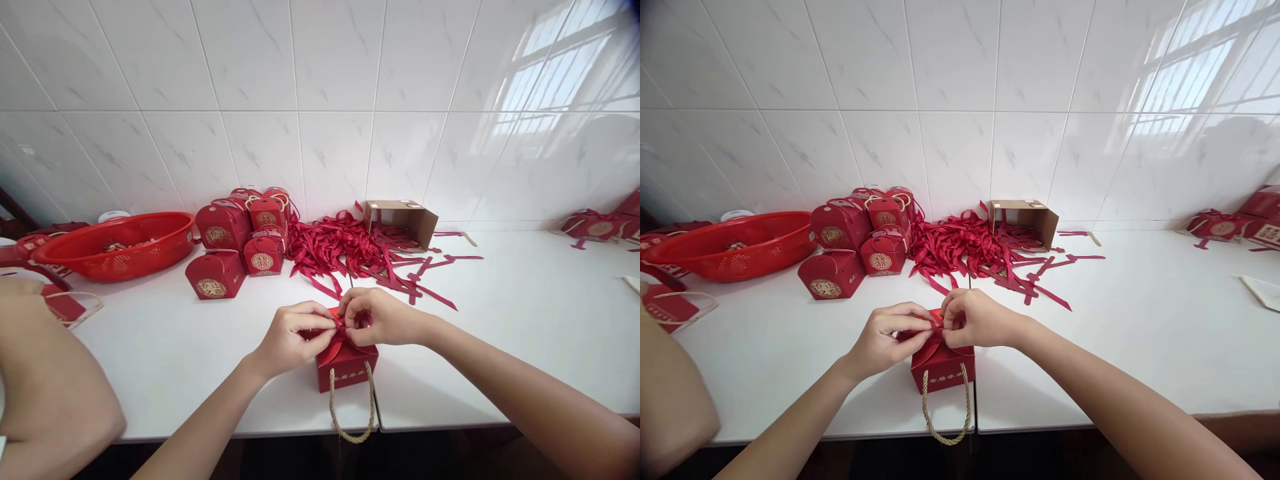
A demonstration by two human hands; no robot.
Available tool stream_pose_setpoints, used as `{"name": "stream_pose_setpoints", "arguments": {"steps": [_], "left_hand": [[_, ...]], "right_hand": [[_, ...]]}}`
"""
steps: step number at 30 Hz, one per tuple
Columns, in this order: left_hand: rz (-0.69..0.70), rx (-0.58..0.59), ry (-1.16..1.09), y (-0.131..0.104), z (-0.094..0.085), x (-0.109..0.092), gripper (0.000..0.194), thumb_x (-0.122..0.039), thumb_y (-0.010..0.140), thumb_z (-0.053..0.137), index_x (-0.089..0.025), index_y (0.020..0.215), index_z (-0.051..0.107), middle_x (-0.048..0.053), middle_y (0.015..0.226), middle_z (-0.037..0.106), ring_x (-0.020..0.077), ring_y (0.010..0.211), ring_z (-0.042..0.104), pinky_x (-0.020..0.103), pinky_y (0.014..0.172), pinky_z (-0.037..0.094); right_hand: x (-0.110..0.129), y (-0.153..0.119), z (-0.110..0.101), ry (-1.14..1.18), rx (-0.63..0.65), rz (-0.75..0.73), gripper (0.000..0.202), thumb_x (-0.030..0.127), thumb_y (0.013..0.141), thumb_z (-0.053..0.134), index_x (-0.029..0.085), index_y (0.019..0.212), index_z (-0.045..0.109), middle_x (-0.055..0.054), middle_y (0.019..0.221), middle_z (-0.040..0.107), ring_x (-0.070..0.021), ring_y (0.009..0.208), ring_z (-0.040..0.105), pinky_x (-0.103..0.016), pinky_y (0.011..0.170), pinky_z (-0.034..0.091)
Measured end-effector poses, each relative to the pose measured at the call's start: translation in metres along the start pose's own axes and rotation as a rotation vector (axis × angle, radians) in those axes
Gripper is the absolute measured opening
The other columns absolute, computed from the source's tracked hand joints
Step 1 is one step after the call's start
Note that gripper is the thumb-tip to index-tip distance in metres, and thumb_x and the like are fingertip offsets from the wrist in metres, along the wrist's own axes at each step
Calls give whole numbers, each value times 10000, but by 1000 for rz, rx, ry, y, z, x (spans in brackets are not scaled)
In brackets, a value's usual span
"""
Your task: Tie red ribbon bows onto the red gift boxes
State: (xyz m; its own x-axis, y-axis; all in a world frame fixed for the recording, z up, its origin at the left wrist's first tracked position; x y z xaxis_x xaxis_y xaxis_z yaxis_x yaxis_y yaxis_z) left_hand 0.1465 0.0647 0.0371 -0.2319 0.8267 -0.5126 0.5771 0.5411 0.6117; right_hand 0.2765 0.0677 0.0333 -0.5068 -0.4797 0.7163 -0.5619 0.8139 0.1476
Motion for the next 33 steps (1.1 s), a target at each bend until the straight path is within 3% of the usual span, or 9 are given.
{"name": "stream_pose_setpoints", "arguments": {"steps": [4, 6, 9, 13, 16, 22, 28, 33], "left_hand": [[-206, 51, 24, -3, -11, 16, 136, -122, 753, 582, -177, 740, 705, 47, 890, 654, 76, 562, 540, 198, 490, 441], [-281, 66, 26, -3, -15, 21, 116, -123, 744, 572, -177, 706, 667, 40, 916, 630, 79, 588, 529, 200, 509, 439], [-374, 77, -55, -1, -13, 26, 97, -161, 770, 551, -187, 719, 630, 54, 1033, 619, 150, 839, 595, 234, 665, 494], [-490, 184, -287, 2, 4, 30, 212, -307, 877, 476, -190, 753, 602, 74, 1276, 542, 213, 1079, 573, 296, 800, 518], [-464, 266, -286, 3, 12, 33, 310, -359, 912, 430, -185, 702, 577, 81, 1277, 547, 217, 1114, 564, 305, 837, 516], [-312, 280, 69, 4, -2, 29, 271, -354, 897, 470, -213, 710, 606, 43, 1171, 614, 238, 1216, 450, 433, 1016, 387], [-341, 224, -184, 6, 1, 25, 328, -328, 887, 484, -187, 595, 531, 63, 1172, 628, 226, 1109, 540, 383, 913, 458], [-299, 138, -19, 4, -3, 27, 333, -311, 846, 552, -192, 547, 468, 39, 1021, 678, 240, 1119, 491, 440, 970, 385]], "right_hand": [[-5, -6, -9, -115, -24, 12, 118, 88, 623, 614, 170, 593, 536, -22, 913, 579, -110, 695, 514, -239, 619, 434], [-7, -10, -12, -134, -35, 8, 133, 82, 630, 602, 175, 605, 512, -24, 907, 574, -114, 704, 507, -240, 626, 434], [-6, -14, -14, -164, -68, -16, 140, 82, 651, 582, 186, 635, 489, -25, 883, 567, -125, 713, 501, -249, 630, 429], [-2, -14, -13, -203, -119, -62, 122, 101, 697, 556, 195, 675, 481, -34, 882, 568, -149, 761, 521, -281, 693, 436], [-2, -14, -13, -212, -122, -68, 127, 104, 705, 549, 197, 672, 469, -43, 895, 569, -161, 779, 535, -294, 713, 444], [-2, -21, -13, -208, -70, -12, 195, 82, 658, 574, 194, 619, 419, -57, 991, 569, -179, 843, 556, -304, 735, 454], [-4, -23, -10, -203, -70, -7, 181, 96, 667, 581, 192, 613, 437, -62, 1054, 565, -191, 892, 571, -333, 784, 459], [-8, -26, -8, -166, -84, 24, 184, 121, 647, 617, 193, 588, 459, -83, 1186, 523, -260, 1114, 505, -395, 891, 432]]}}
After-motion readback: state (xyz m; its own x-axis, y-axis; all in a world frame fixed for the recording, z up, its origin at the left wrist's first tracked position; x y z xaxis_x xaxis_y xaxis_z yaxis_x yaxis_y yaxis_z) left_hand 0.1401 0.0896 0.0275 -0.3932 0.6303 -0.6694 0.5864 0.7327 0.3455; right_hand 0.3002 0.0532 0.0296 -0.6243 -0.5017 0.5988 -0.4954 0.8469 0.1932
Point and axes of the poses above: each hand's wrist, its own y-axis towards the middle knuckle, its own z-axis out of the palm, x = y × z, the point moved 7 cm from there along y, towards the middle knuckle
